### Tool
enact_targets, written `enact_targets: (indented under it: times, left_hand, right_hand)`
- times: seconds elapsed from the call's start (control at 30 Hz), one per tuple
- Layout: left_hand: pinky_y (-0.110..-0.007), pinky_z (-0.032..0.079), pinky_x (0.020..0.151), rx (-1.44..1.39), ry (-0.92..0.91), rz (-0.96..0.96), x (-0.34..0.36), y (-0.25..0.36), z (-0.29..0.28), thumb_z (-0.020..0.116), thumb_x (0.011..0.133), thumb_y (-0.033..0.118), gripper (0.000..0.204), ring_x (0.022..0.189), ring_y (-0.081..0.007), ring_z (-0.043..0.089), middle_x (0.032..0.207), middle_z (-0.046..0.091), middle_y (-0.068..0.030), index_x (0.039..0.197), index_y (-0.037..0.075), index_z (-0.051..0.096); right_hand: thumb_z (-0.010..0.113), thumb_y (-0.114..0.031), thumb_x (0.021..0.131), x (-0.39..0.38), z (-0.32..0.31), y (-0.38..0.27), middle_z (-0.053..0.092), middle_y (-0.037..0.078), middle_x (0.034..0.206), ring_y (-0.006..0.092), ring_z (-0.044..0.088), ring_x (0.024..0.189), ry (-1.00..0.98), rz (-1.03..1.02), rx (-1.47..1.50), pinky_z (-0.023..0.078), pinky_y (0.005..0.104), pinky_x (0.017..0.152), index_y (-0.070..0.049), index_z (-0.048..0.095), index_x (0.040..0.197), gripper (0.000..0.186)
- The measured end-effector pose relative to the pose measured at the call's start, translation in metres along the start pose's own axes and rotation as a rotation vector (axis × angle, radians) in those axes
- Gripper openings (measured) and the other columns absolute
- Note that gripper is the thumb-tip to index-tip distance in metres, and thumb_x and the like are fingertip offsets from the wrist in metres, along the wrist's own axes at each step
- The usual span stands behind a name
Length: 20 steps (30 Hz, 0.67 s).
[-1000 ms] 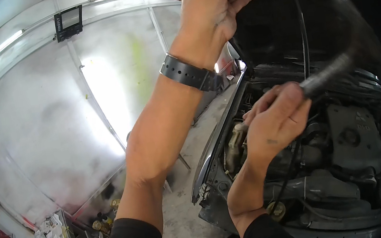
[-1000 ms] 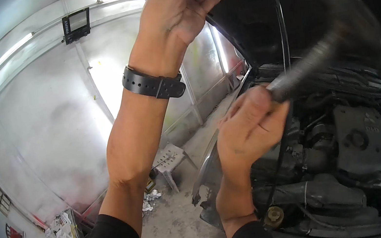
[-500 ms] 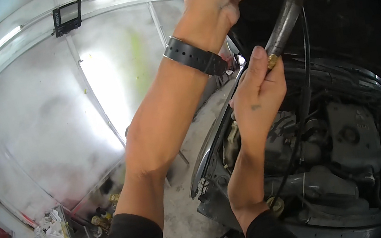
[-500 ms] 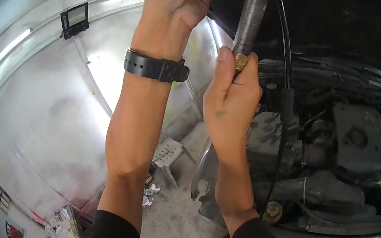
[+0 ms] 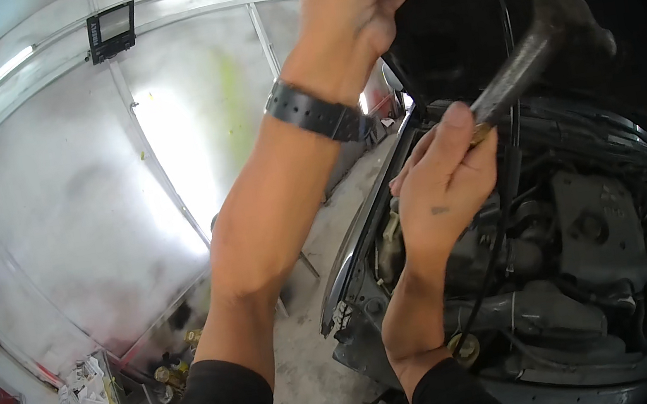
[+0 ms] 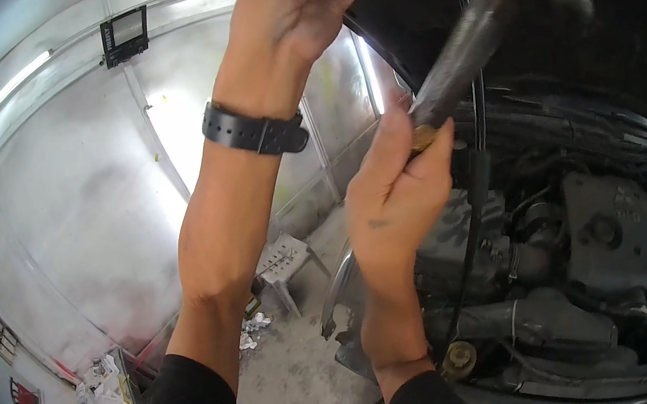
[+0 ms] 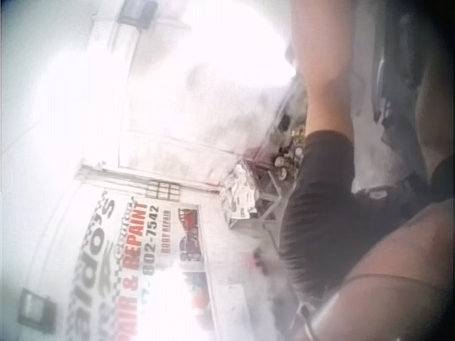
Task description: The person hammers different areas of the vehicle hood and side panel, using a punch tool to target specific spots while hammering the tool's head.
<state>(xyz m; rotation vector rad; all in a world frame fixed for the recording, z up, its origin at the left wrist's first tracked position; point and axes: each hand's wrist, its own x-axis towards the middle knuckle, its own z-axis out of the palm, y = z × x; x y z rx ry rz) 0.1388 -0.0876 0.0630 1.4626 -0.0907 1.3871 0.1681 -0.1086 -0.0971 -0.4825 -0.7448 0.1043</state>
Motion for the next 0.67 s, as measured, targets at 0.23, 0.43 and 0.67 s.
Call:
enact_targets:
  times: [0.23,0.43,0.67]
  left_hand:
    - [-0.024,0.045,0.054,-0.062,0.129,-0.133,-0.035,0.003,-0.073,0.037,0.103,0.026,0.025,0.06,-0.0121,0.049,0.075,0.049,-0.0018,0.099,0.003,0.048]
    - [-0.019,0.027,0.041,0.134,0.302,-0.164,-0.049,0.028,-0.087,0.04,0.101,0.027,0.023,0.051,-0.0049,0.033,0.069,0.041,0.0034,0.093,0.007,0.046]
    - [-0.021,0.029,0.043,0.143,0.248,-0.153,-0.047,0.012,-0.084,0.041,0.101,0.029,0.022,0.054,-0.007,0.036,0.071,0.043,0.0019,0.097,0.007,0.046]
  right_hand:
    - [0.051,-0.016,0.096,-0.053,-0.014,0.05,0.055,0.007,0.063,0.0146,0.05,0.051,-0.2,0.12,0.014,0.041,0.0285,0.051,0.006,0.051,0.101,0.022]
    - [0.046,-0.026,0.098,0.01,0.036,0.064,0.054,0.019,0.071,0.024,0.054,0.067,-0.37,0.181,-0.058,0.043,0.0367,0.065,0.006,0.053,0.094,0.033]
    - [0.046,-0.041,0.098,0.082,0.086,0.05,0.061,0.025,0.08,0.0304,0.062,0.071,-0.298,-0.05,-0.006,0.044,0.0456,0.068,-0.001,0.056,0.096,0.042]
